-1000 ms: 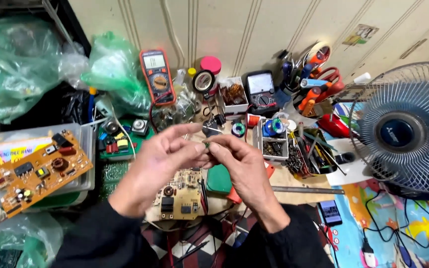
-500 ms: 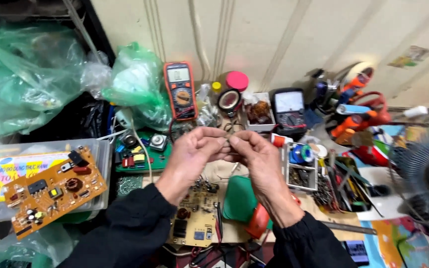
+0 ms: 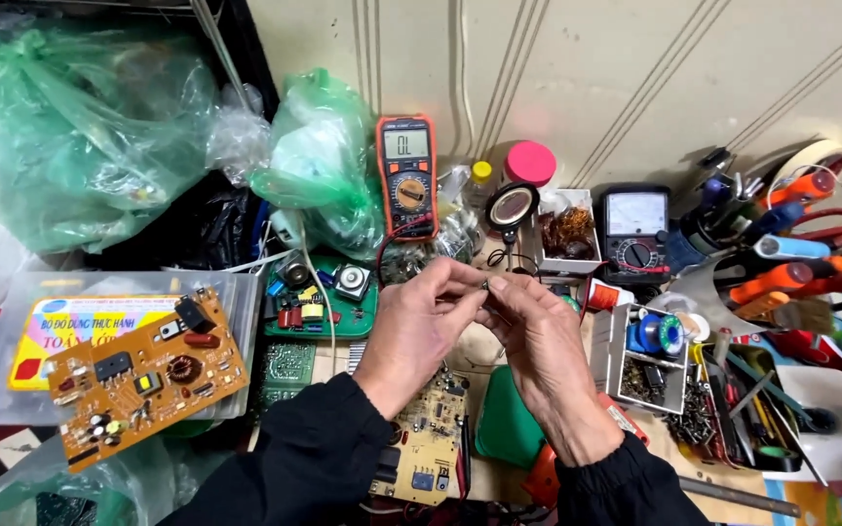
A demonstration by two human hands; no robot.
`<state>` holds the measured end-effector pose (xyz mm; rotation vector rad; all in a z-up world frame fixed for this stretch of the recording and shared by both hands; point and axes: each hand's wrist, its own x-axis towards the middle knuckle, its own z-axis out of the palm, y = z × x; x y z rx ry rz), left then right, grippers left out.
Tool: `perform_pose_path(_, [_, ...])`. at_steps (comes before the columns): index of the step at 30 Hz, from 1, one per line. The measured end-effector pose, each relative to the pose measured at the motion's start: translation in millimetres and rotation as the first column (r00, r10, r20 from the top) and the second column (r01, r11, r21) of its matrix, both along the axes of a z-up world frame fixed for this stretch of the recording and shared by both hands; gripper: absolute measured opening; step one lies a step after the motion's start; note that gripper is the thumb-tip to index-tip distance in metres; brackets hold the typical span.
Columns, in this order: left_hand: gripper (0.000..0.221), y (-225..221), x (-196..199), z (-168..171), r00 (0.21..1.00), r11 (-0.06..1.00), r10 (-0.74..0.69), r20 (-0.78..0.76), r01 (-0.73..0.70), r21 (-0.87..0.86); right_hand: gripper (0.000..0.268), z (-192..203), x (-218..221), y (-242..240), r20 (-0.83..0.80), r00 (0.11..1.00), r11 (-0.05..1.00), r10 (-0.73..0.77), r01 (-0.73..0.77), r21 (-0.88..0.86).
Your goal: Inspecting various electronic circuit boards by picking them up, rotating them for visual examination, and using a magnifying glass.
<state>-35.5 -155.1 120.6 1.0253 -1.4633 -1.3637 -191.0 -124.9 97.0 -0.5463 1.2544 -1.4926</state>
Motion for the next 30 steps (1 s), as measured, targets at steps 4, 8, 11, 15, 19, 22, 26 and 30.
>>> perform_pose_path(4, [0.018, 2.4, 2.5, 5.0, 0.983, 0.984, 0.06, 0.175, -0.029, -0.175, 0.012, -0.7, 3.2, 5.3, 0.074, 0.997, 0.999, -0.039, 0.039, 0.003])
perform_pose_path(8, [0.012, 6.2, 1.3, 6.8, 0.961, 0.967, 0.099, 0.26, -0.031, -0.254, 0.011, 8.1, 7.5, 13.6, 0.094, 0.992, 0.997, -0.083, 0.083, 0.004])
perform_pose_path(11, [0.008, 13.0, 1.2, 12.3, 0.963, 0.94, 0.128, 0.239, -0.042, -0.338, 0.012, 11.5, 9.5, 19.1, 0.102, 0.987, 0.992, -0.123, 0.123, 0.005])
perform_pose_path(15, [0.008, 16.2, 1.5, 10.4, 0.956, 0.92, 0.147, 0.255, -0.037, -0.39, 0.013, 13.4, 13.2, 23.9, 0.095, 0.984, 0.989, -0.15, 0.15, 0.002])
perform_pose_path(19, [0.012, 20.8, 8.7, 6.1, 0.986, 0.961, 0.045, 0.162, 0.001, -0.277, 0.012, 14.5, 12.7, 28.4, 0.066, 0.987, 0.99, -0.144, 0.143, 0.006])
perform_pose_path(22, [0.015, 23.1, 16.5, 2.9, 0.986, 0.968, 0.03, 0.161, 0.011, -0.251, 0.013, 17.7, 16.1, 31.3, 0.053, 0.992, 0.993, -0.118, 0.117, 0.011])
perform_pose_path(26, [0.013, 22.3, 24.4, 1.4, 0.984, 0.969, 0.045, 0.174, -0.001, -0.247, 0.016, 1.9, 14.7, 28.1, 0.034, 0.997, 0.998, -0.065, 0.065, -0.009])
perform_pose_path(30, [0.013, 21.5, 32.7, 2.6, 0.982, 0.967, 0.064, 0.179, -0.017, -0.253, 0.017, 6.5, 24.2, 31.3, 0.042, 0.999, 0.999, -0.031, 0.032, -0.012])
